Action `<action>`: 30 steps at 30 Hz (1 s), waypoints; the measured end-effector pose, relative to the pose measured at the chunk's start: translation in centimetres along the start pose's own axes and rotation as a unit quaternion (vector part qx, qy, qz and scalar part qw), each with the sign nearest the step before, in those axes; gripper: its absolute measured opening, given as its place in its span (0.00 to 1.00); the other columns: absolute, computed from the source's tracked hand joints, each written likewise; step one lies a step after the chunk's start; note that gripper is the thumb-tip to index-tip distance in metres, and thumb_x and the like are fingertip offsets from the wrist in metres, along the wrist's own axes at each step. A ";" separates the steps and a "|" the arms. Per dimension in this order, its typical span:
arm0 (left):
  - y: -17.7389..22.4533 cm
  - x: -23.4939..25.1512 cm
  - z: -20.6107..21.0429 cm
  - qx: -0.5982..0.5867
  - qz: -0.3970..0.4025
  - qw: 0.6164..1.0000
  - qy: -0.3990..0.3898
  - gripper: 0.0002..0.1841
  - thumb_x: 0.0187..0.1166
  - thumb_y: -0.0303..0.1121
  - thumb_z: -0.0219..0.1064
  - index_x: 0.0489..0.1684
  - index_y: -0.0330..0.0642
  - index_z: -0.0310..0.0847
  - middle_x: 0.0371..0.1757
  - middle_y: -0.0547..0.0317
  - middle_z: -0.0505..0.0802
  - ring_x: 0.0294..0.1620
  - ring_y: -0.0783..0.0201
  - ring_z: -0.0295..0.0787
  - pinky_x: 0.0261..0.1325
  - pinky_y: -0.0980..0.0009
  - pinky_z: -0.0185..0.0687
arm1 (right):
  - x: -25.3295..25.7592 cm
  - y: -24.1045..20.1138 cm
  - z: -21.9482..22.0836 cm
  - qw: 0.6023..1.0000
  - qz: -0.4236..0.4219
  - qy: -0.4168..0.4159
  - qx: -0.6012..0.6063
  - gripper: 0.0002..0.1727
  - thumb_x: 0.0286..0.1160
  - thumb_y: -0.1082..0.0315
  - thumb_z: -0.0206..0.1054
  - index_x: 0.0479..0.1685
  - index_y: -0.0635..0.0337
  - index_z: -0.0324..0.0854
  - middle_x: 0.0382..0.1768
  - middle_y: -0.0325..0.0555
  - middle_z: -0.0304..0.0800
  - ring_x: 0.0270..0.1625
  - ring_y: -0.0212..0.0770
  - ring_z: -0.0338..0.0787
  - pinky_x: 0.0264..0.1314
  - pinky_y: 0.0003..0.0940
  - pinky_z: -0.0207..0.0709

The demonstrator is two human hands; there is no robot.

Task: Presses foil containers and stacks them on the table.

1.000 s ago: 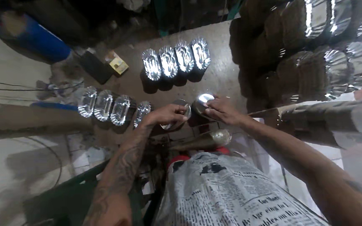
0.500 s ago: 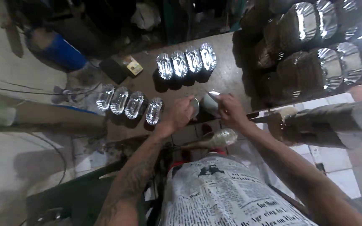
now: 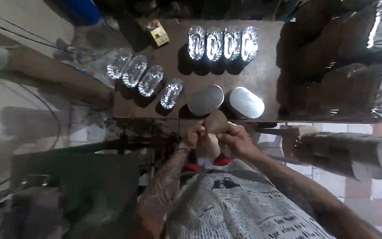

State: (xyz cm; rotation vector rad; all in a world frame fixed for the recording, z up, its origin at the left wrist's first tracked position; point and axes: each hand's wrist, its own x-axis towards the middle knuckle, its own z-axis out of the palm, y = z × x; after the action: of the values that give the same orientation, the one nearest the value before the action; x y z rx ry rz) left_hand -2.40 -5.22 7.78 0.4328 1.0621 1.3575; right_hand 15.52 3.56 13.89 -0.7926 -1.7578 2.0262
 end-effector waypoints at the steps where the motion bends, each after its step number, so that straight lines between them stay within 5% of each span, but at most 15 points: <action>1: -1.4 1.8 -0.7 0.121 -0.067 0.990 -0.030 0.19 0.83 0.33 0.51 0.67 0.36 0.78 0.51 0.54 0.91 0.48 0.68 0.88 0.54 0.69 0.87 | -1.2 2.1 -1.9 0.991 -0.028 -0.026 -0.130 0.13 0.77 0.77 0.61 0.55 0.68 0.86 0.49 0.47 0.92 0.51 0.36 0.91 0.59 0.36 0.87; 2: -3.2 4.0 -1.1 0.241 -0.136 0.960 -0.052 0.21 0.91 0.34 0.51 0.75 0.31 0.74 0.64 0.43 0.88 0.62 0.58 0.85 0.69 0.59 0.80 | -2.6 4.1 -3.7 0.969 -0.042 -0.061 -0.237 0.14 0.75 0.78 0.61 0.54 0.72 0.86 0.54 0.57 0.91 0.59 0.47 0.90 0.67 0.46 0.83; 4: -7.2 7.3 -0.9 0.430 -0.228 0.871 -0.068 0.24 0.92 0.45 0.55 0.72 0.34 0.78 0.66 0.37 0.87 0.68 0.45 0.84 0.72 0.42 0.75 | -5.9 6.8 -6.3 0.913 0.033 -0.147 -0.379 0.16 0.82 0.72 0.61 0.59 0.71 0.85 0.59 0.66 0.89 0.66 0.61 0.88 0.73 0.57 0.78; 6: -8.0 8.5 0.2 0.519 -0.322 0.790 -0.057 0.29 0.88 0.53 0.56 0.77 0.41 0.77 0.72 0.39 0.86 0.75 0.41 0.81 0.76 0.36 0.71 | -8.1 8.8 -7.6 0.859 0.194 -0.221 -0.420 0.20 0.85 0.64 0.62 0.67 0.69 0.82 0.66 0.67 0.84 0.70 0.63 0.85 0.76 0.58 0.75; 8: -7.0 8.4 1.1 0.514 -0.379 0.768 -0.048 0.28 0.89 0.53 0.56 0.73 0.39 0.80 0.74 0.40 0.85 0.77 0.43 0.79 0.77 0.39 0.68 | -9.8 10.9 -8.1 0.832 0.271 -0.246 -0.417 0.25 0.82 0.58 0.66 0.68 0.69 0.81 0.68 0.68 0.83 0.71 0.64 0.83 0.77 0.59 0.74; 10: -8.5 7.4 0.2 0.495 -0.351 0.792 -0.069 0.27 0.90 0.50 0.53 0.70 0.36 0.82 0.70 0.37 0.87 0.71 0.42 0.82 0.73 0.39 0.73 | -11.4 11.9 -8.0 0.834 0.289 -0.249 -0.398 0.25 0.85 0.56 0.63 0.68 0.70 0.81 0.68 0.68 0.83 0.72 0.63 0.83 0.78 0.57 0.73; 13: -3.2 4.1 -1.2 0.486 -0.323 0.809 -0.063 0.35 0.94 0.57 0.41 0.74 0.35 0.78 0.70 0.32 0.85 0.72 0.38 0.81 0.74 0.36 0.70 | -10.3 10.4 -7.4 0.854 0.262 -0.259 -0.368 0.24 0.87 0.61 0.61 0.72 0.71 0.79 0.71 0.69 0.82 0.76 0.63 0.80 0.84 0.53 0.68; 17: 5.1 -5.5 -4.6 0.463 -0.163 0.864 0.113 0.35 0.91 0.60 0.45 0.62 0.35 0.85 0.58 0.36 0.91 0.62 0.43 0.88 0.69 0.37 0.77 | -8.4 9.4 -6.7 0.820 0.235 -0.341 -0.394 0.22 0.86 0.67 0.61 0.74 0.68 0.79 0.72 0.68 0.82 0.76 0.64 0.81 0.84 0.56 0.68; 19: 8.8 -11.8 -5.8 0.374 -0.005 0.906 0.196 0.28 0.93 0.50 0.49 0.74 0.36 0.79 0.68 0.43 0.88 0.69 0.56 0.85 0.76 0.50 0.77 | -7.1 9.6 -6.2 0.813 0.216 -0.365 -0.399 0.21 0.85 0.66 0.62 0.71 0.68 0.82 0.69 0.67 0.84 0.73 0.62 0.84 0.82 0.55 0.71; 21: 12.2 -16.6 -7.4 0.287 0.082 0.910 0.287 0.33 0.92 0.55 0.46 0.85 0.41 0.67 0.77 0.50 0.83 0.75 0.64 0.80 0.80 0.58 0.76 | -5.9 9.7 -5.5 0.818 0.202 -0.383 -0.379 0.20 0.85 0.63 0.63 0.68 0.64 0.85 0.64 0.62 0.89 0.68 0.56 0.88 0.78 0.52 0.76; 24: 17.9 -20.2 -10.0 0.092 0.202 0.855 0.469 0.21 0.95 0.47 0.42 0.73 0.48 0.72 0.58 0.67 0.88 0.57 0.78 0.84 0.62 0.74 0.84 | -4.6 9.4 -3.7 0.816 0.212 -0.393 -0.367 0.18 0.80 0.67 0.67 0.64 0.64 0.87 0.61 0.59 0.91 0.65 0.51 0.90 0.76 0.49 0.78; 25: 18.7 -20.7 -11.7 0.053 0.253 0.819 0.513 0.21 0.96 0.44 0.40 0.74 0.45 0.72 0.60 0.63 0.87 0.58 0.75 0.84 0.62 0.72 0.83 | -4.0 9.0 -2.7 0.815 0.219 -0.380 -0.379 0.18 0.80 0.68 0.67 0.64 0.66 0.87 0.61 0.60 0.91 0.65 0.52 0.90 0.75 0.50 0.78; 27: 18.2 -22.2 -14.9 0.121 0.279 0.762 0.571 0.28 0.97 0.45 0.36 0.86 0.37 0.63 0.79 0.49 0.79 0.78 0.66 0.75 0.80 0.66 0.71 | -2.6 8.3 0.2 0.827 0.225 -0.331 -0.395 0.17 0.81 0.71 0.66 0.64 0.69 0.84 0.57 0.62 0.91 0.60 0.53 0.91 0.69 0.51 0.82; 28: 16.5 -23.8 -16.2 0.231 0.213 0.746 0.587 0.32 0.97 0.48 0.33 0.89 0.34 0.57 0.86 0.43 0.73 0.86 0.59 0.67 0.89 0.60 0.60 | -1.7 7.8 2.2 0.837 0.216 -0.308 -0.398 0.17 0.83 0.71 0.63 0.65 0.71 0.82 0.58 0.63 0.90 0.59 0.53 0.91 0.68 0.51 0.82; 30: 12.1 -28.1 -19.4 0.417 0.010 0.688 0.594 0.39 0.93 0.60 0.31 0.88 0.37 0.62 0.83 0.36 0.76 0.85 0.42 0.70 0.87 0.38 0.58 | 0.9 6.3 7.3 0.856 0.180 -0.273 -0.400 0.18 0.87 0.70 0.60 0.67 0.73 0.81 0.58 0.65 0.89 0.59 0.54 0.91 0.67 0.52 0.82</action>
State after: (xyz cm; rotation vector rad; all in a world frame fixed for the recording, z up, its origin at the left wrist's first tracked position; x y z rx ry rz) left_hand -21.30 -34.48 17.82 0.1351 2.8191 0.9994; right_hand 10.99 -2.70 8.11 -0.8527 -3.0912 1.7904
